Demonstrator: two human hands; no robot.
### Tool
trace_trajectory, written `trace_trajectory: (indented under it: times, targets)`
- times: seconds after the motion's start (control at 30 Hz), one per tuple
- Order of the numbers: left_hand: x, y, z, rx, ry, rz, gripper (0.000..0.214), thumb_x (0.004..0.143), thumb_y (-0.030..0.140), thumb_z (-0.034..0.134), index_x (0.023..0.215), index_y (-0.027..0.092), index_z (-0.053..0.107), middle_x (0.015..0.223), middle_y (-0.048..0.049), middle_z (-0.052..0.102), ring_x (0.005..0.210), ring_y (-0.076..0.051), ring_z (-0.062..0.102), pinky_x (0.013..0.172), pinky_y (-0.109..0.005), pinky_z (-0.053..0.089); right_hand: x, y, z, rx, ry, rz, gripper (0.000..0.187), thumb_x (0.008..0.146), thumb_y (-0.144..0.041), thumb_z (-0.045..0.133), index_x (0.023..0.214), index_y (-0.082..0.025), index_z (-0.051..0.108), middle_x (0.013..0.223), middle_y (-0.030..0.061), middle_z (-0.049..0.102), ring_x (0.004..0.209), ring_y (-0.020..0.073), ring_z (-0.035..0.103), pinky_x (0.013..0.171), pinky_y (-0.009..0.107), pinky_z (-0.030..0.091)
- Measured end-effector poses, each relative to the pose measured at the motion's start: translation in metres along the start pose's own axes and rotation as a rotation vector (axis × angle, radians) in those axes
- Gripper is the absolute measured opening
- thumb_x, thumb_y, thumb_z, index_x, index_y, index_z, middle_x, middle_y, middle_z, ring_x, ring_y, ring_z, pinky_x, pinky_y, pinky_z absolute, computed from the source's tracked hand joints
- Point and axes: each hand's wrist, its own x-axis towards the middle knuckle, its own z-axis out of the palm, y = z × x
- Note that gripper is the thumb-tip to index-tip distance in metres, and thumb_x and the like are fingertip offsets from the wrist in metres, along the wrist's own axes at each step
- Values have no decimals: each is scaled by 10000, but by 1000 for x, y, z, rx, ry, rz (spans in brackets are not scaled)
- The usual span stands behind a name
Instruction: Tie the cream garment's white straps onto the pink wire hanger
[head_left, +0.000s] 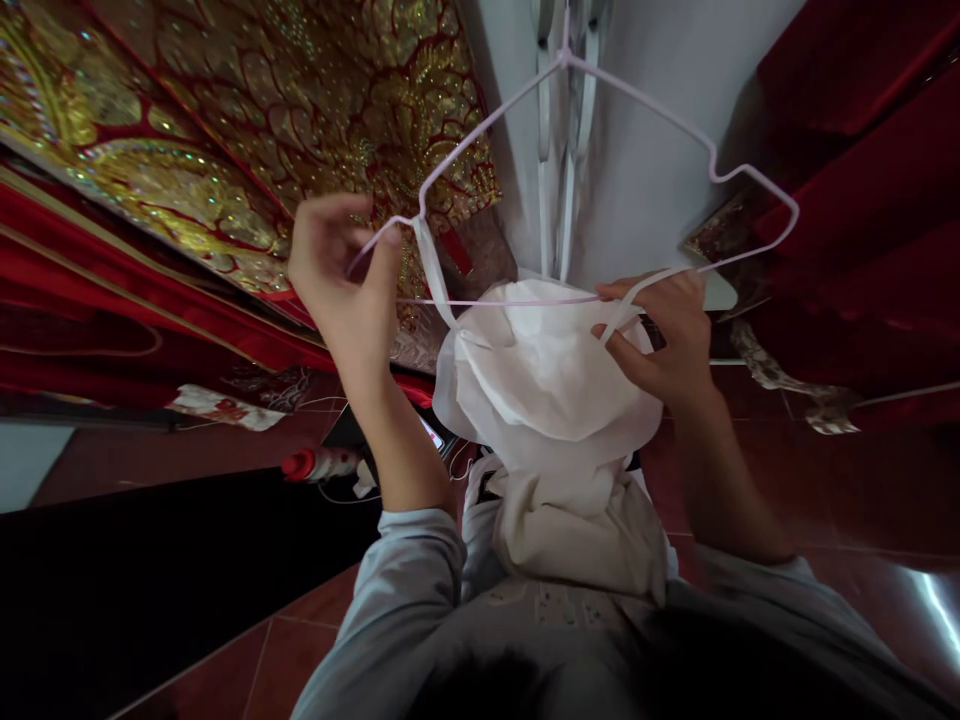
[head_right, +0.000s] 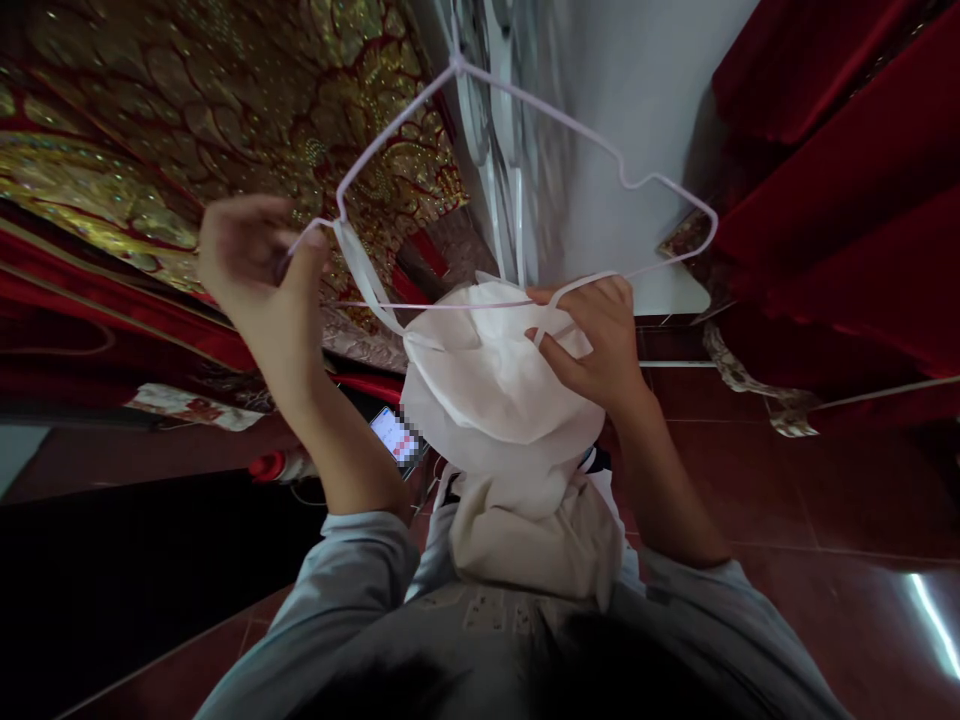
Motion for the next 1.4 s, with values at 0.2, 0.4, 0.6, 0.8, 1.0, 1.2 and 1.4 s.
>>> trace_trajectory:
  times: [0.2,0.4,0.6,0.8,1.0,1.2,1.4]
  targets:
    - [-48,-29,27,-532,84,-322,198,991,440,659,1059,260,611,931,-13,723,928,-176,738,888,-327,576,2,-9,5,19,36,-64,248,941,-424,677,1157,-317,733,1088,61,785,1020,302,725,1000,562,489]
    - [-57,-22,39,-456,46,-251,293,932,482,737,986,265,548,634,43,531,735,-186,698,721,-292,549,1,43,-27,31,636,-57,306,969,-349,713,1273,-388,723,1174,16,736,1134,279,715,953,492,562]
    - [-56,-25,46,-505,86,-237,204,955,356,685,998,263,509,597,62,469,671,-175,665,650,-280,497,18,76,-51,148,568,65,305,914,-374,780,1210,-303,773,1067,46,784,960,259,751,832,465,582]
    - [-66,-19,60,-507,133,-221,253,944,378,691,1032,284,472,592,78,425,657,-167,642,656,-284,473,64,40,-55,94,260,123,249,756,-283,864,956,-239,723,791,8,639,691,152,556,720,375,502]
    - [-66,-18,59,-495,111,-270,286,927,394,719,1025,281,475,593,79,418,657,-167,641,679,-289,490,62,20,-43,-158,310,-78,268,895,-309,720,1149,-227,694,1104,131,682,1104,302,644,978,486,534]
    - [-71,-27,58,-497,90,-240,278,919,374,743,1046,279,515,660,57,576,755,-181,715,772,-305,559,1,-7,6,11,-43,-179,315,940,-328,683,1249,-275,652,1221,70,738,1223,299,671,1227,646,368]
    - [-88,-35,43,-209,90,-133,209,1000,415,659,1094,229,669,1008,-45,771,1092,-227,732,1078,-407,520,-8,-11,20,38,18,-38,286,961,-344,644,1246,-323,643,1247,38,724,1264,292,638,1243,617,373]
